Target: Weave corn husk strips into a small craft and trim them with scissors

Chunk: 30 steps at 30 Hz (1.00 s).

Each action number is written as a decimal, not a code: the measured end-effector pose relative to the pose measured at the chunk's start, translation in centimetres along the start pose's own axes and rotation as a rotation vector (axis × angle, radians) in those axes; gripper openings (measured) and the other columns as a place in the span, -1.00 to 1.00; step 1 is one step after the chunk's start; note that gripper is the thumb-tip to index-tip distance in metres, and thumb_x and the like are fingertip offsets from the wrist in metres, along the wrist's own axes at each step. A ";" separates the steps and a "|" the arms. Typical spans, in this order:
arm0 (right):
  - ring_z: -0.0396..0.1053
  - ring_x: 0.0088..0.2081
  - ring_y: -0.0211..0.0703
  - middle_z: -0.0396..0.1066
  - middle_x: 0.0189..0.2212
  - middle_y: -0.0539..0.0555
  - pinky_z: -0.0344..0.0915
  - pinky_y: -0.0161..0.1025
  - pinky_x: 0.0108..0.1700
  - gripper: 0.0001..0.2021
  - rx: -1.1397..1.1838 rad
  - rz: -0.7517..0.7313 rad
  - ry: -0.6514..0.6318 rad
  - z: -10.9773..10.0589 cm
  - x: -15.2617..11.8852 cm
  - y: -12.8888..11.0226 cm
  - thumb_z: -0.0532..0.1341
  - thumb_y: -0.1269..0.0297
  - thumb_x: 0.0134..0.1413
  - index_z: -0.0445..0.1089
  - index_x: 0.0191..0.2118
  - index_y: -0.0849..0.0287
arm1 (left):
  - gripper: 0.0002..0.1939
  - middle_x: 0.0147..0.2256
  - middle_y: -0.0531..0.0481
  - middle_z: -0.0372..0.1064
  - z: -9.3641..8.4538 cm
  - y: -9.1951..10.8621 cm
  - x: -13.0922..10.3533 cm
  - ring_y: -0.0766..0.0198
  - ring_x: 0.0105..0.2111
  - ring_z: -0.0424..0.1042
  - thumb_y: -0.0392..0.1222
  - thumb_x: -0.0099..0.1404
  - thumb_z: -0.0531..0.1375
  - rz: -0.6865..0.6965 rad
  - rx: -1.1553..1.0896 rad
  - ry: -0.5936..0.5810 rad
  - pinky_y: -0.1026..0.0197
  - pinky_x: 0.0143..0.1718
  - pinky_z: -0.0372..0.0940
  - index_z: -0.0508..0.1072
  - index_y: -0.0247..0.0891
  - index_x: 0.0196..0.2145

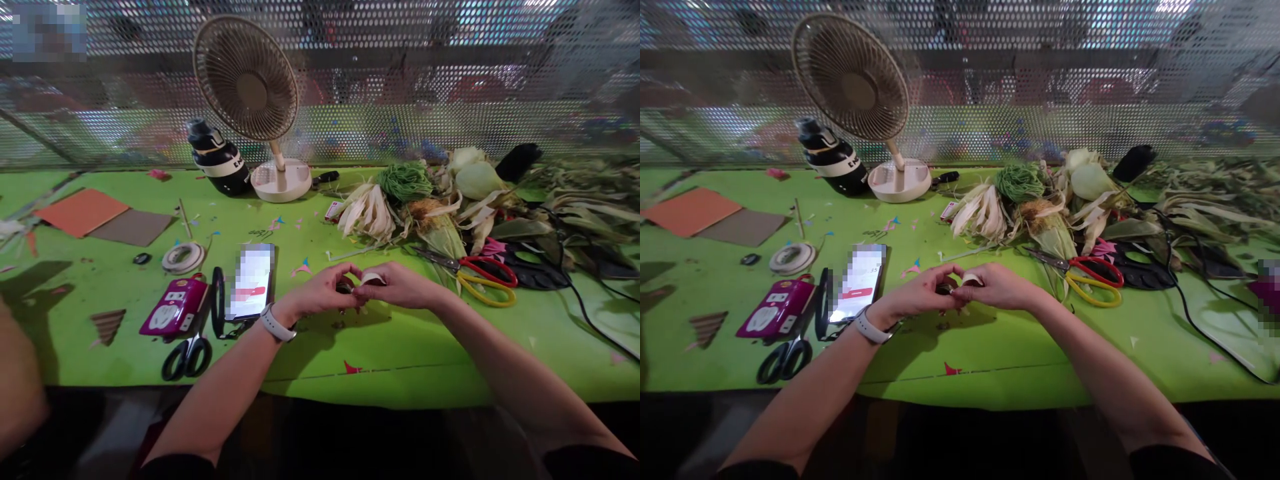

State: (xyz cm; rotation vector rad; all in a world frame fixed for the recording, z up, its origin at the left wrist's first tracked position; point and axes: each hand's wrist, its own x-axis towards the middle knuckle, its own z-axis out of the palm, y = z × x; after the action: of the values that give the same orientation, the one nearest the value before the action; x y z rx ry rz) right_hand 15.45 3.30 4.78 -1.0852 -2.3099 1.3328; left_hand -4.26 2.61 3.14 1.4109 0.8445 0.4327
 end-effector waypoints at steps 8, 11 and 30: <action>0.07 -0.53 -0.32 0.12 -0.61 -0.07 0.02 -0.35 -0.49 -0.67 0.040 -0.063 0.444 1.4 1.1 0.9 0.09 0.08 0.15 0.22 -0.53 0.19 | -0.27 -0.16 -0.11 0.38 -0.2 -0.6 0.4 0.21 -0.19 0.39 -0.19 0.12 0.29 0.318 0.159 0.362 0.15 -0.16 0.26 0.08 -0.18 0.20; 0.08 -0.53 -0.32 0.14 -0.60 -0.07 0.03 -0.35 -0.49 -0.67 0.120 -0.078 0.580 2.2 1.5 0.9 0.10 0.06 0.14 0.25 -0.51 0.19 | -0.12 0.13 -0.24 0.17 -0.4 -0.6 0.4 0.03 0.14 0.17 -0.17 0.06 0.34 0.499 0.312 0.573 -0.01 0.09 0.13 -0.01 -0.16 0.24; 0.18 -0.63 -0.38 0.22 -0.63 -0.11 0.21 -0.40 -0.61 -0.61 0.637 -0.005 0.509 4.0 1.9 1.6 0.17 -0.08 0.06 0.24 -0.48 0.17 | -0.78 -0.40 0.00 0.38 1.9 -1.6 1.3 0.35 -0.42 0.33 -0.08 0.24 0.19 0.413 -0.102 0.544 0.28 -0.36 0.29 0.46 -0.29 -0.27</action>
State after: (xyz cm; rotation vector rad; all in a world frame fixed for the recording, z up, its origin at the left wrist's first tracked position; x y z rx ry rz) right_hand 12.76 2.61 1.00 -1.0315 -1.3860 1.4315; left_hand -2.39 2.03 1.12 1.3908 0.9403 1.1981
